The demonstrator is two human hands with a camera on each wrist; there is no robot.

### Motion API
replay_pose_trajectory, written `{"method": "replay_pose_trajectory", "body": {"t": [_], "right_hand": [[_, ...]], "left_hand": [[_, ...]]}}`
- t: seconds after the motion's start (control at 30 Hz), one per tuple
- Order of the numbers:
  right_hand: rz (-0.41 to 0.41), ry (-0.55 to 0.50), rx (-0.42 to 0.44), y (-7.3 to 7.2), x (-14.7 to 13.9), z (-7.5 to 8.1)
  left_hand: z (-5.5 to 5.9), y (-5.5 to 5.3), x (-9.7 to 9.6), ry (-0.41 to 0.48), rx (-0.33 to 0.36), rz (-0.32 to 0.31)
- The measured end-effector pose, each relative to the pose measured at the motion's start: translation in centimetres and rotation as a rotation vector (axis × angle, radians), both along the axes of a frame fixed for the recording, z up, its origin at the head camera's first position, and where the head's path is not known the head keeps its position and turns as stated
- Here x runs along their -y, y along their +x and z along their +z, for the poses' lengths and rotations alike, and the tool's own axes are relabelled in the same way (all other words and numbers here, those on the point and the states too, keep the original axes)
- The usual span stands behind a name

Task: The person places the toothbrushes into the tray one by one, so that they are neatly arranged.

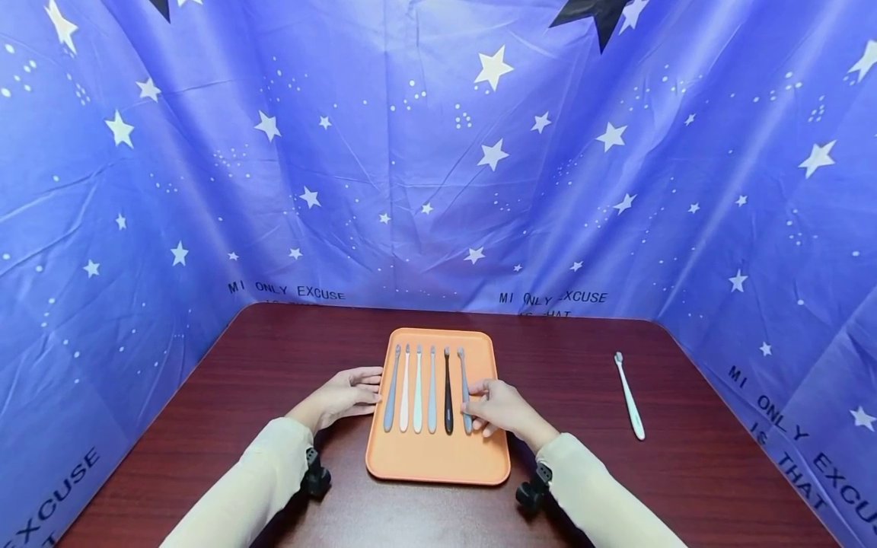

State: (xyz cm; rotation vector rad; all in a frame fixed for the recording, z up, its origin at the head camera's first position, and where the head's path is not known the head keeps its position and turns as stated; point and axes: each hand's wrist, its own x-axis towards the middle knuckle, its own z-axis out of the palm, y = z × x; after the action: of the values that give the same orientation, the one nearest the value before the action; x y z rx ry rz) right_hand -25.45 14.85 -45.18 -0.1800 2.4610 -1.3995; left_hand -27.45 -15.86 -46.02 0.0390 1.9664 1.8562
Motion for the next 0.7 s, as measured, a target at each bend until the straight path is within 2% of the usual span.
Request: {"method": "replay_pose_trajectory", "body": {"t": [0.2, 0.37, 0.7], "right_hand": [[-0.009, -0.011, 0.018, 0.02, 0.03, 0.15], [0.018, -0.054, 0.026, 0.17, -0.05, 0.24], [0.023, -0.077, 0.026, 0.1, -0.15, -0.04]], "left_hand": [[0.15, 0.01, 0.0, 0.0, -0.007, -0.007], [0.09, 0.02, 0.06, -0.004, -0.009, -0.012], [-0.11, -0.08, -0.11, -0.003, 0.0, 0.012]]}}
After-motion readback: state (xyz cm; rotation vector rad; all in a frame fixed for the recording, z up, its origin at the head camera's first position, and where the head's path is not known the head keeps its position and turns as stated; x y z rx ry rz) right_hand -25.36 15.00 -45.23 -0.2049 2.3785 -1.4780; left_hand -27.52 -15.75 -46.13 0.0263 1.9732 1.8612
